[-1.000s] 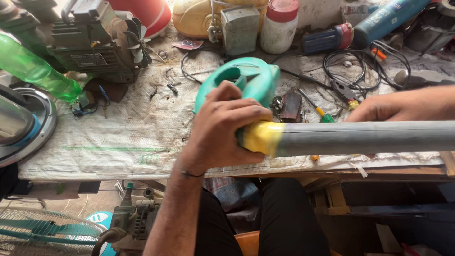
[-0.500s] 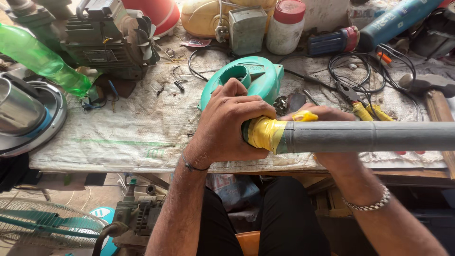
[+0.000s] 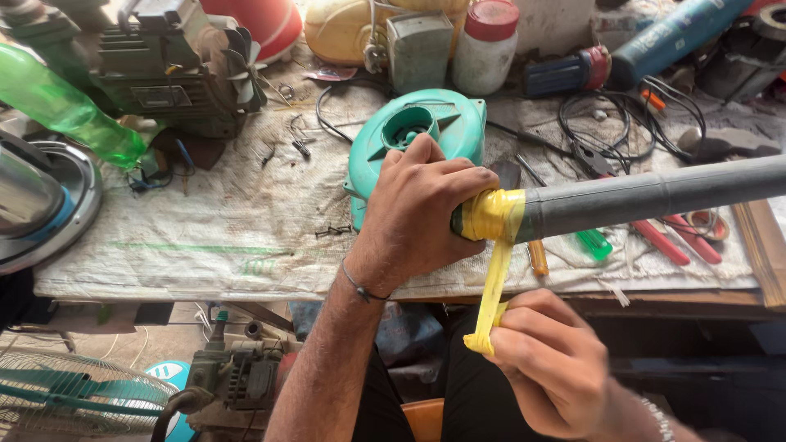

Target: The person assembles a teal leaf blower on a workbench. They attach the handle, secure it with screws using a screwdriver, and then wrap yellow tape around the nozzle to secure it.

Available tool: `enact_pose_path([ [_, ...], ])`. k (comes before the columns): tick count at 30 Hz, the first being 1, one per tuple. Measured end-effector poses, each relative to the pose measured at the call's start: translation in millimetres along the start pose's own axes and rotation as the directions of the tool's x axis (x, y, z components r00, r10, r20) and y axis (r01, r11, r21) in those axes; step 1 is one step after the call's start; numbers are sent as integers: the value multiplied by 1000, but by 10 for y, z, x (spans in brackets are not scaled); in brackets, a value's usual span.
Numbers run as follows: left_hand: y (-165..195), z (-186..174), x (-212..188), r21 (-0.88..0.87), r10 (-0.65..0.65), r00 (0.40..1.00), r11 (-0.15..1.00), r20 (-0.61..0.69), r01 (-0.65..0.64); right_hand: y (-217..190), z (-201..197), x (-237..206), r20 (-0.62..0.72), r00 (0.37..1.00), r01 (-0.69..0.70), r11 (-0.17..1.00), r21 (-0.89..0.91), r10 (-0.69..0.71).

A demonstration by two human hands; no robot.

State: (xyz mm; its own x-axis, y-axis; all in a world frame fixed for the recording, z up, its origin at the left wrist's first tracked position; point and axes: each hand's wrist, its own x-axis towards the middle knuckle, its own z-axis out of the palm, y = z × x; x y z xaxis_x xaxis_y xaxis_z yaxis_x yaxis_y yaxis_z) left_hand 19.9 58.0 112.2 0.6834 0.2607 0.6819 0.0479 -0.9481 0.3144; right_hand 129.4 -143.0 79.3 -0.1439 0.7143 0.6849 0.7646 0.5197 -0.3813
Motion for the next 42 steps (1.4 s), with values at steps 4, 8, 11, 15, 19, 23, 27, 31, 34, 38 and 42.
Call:
enact_pose_path([
  [4,58,11,12,66,26,998,997,51,-29,-125,-433,253,91,984,163,975,-149,-150],
  [8,62,31,-15,92,43,995,994,91,-51,138,-791,624,-62,995,52,935,-350,-79],
  [11,26,58,-39,79,58,991,995,120,-68,599,-1227,912,218,974,67,847,-528,59],
  [15,-88,-26,-145,-7,95,992,995,79,-95,1467,-1694,998,451,852,23,842,-539,265],
  [19,-200,-113,-201,-67,54,998,996,-11,-55,1706,-1293,684,542,770,-276,941,-196,338],
  [23,-168,-56,-184,-54,36,998,998,-42,-38,1024,-288,219,610,731,-12,899,-437,306],
  [27,-136,-57,-122,-28,3,1000,1000,-22,-3,304,-78,-253,365,888,341,933,-114,-280],
  [31,-18,-24,-84,22,-29,999,999,-26,30,107,-162,-82,632,743,-52,922,384,-221],
  [34,22,-31,-63,52,-36,999,998,-10,37,-231,-359,346,504,853,18,975,222,-131],
  [38,3,-83,-58,71,45,999,996,8,-45,-273,-726,1026,397,916,185,822,-538,54],
  [42,-6,-90,-85,24,-2,998,1000,57,1,326,-941,1349,467,876,318,582,-748,123],
])
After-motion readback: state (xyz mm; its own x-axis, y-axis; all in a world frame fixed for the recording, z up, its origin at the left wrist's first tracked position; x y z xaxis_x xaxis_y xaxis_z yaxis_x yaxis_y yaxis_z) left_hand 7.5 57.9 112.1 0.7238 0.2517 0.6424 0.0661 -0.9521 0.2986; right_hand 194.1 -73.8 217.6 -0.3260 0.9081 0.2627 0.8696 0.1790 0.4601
